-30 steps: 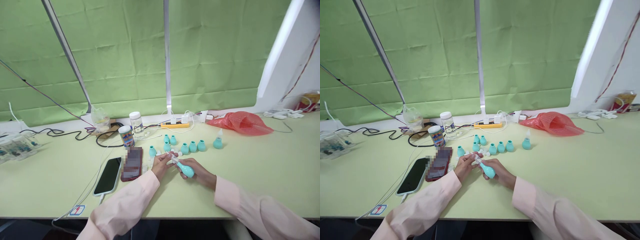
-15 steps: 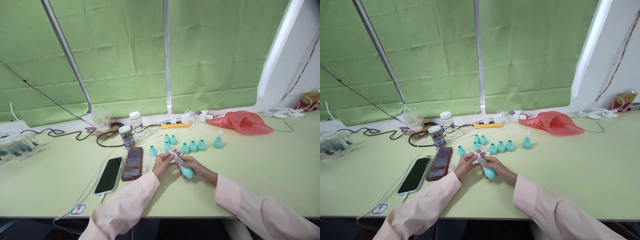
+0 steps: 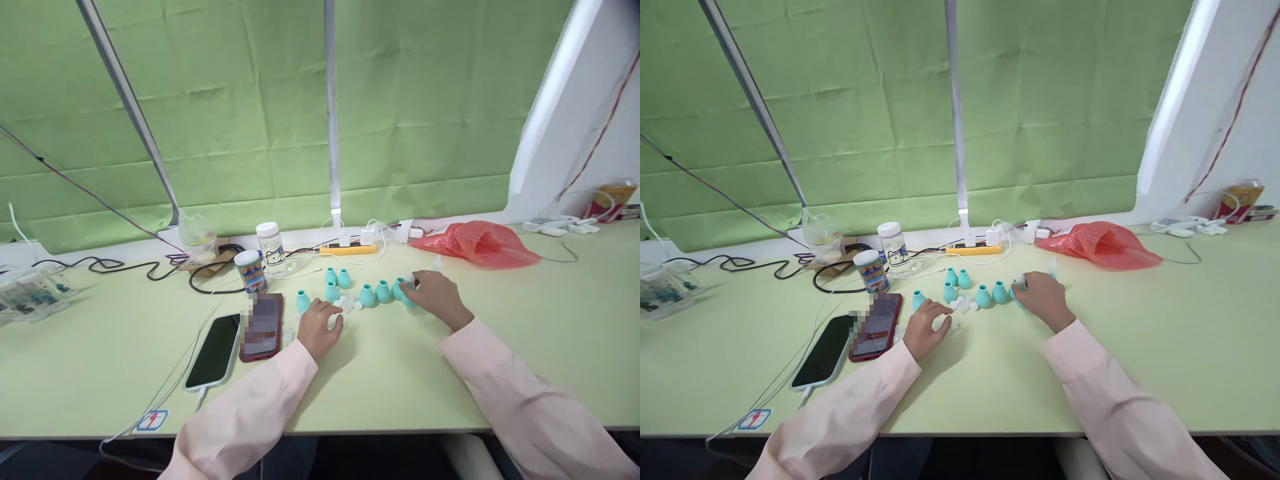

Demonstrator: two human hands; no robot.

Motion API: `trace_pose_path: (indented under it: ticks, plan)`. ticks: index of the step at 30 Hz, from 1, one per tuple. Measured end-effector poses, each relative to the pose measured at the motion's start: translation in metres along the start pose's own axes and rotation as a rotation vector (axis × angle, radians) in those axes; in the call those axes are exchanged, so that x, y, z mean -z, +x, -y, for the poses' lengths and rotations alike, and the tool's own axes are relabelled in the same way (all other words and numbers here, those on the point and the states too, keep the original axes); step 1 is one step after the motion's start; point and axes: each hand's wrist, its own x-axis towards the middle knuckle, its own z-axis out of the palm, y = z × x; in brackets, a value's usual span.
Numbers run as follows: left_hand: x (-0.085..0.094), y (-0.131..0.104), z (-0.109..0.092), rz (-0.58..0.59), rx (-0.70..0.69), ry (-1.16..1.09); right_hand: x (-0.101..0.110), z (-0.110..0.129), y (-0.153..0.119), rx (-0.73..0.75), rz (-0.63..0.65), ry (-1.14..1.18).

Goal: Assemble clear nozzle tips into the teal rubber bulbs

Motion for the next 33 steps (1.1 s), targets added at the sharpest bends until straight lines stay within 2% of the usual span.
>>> trace_pose_path:
  ticks: [3,7,11,18,22,24,26,28,30,33]
  plan:
    - [-0.004,-0.002,0.003,0.113,-0.046,0.336,0.002,-0.013,0.009,-0.108,0.045,-0.081]
    - [-0.007,-0.003,0.007,0.212,-0.027,0.536,0.002,-0.024,0.017,-0.174,0.003,-0.101]
    - [-0.008,-0.003,0.009,0.237,0.011,0.585,0.002,-0.027,0.019,-0.171,-0.075,-0.070]
    - [-0.011,-0.006,0.011,0.257,-0.035,0.577,0.006,-0.024,0.015,-0.160,-0.201,-0.023]
    - [-0.014,-0.008,0.014,0.269,-0.061,0.580,0.006,-0.020,0.012,-0.123,-0.375,-0.014]
    - [-0.015,-0.008,0.014,0.277,-0.073,0.585,0.003,-0.014,0.008,-0.042,-0.502,0.026]
    - [-0.015,-0.009,0.014,0.274,-0.079,0.589,-0.002,-0.003,0.001,0.131,-0.568,0.095]
    - [-0.015,-0.008,0.013,0.272,-0.074,0.591,-0.009,0.013,-0.009,0.366,-0.529,0.152]
    - [-0.015,-0.008,0.011,0.274,-0.066,0.593,-0.018,0.031,-0.021,0.600,-0.413,0.132]
    - [-0.014,-0.008,0.009,0.280,-0.061,0.598,-0.033,0.053,-0.039,0.806,-0.300,-0.028]
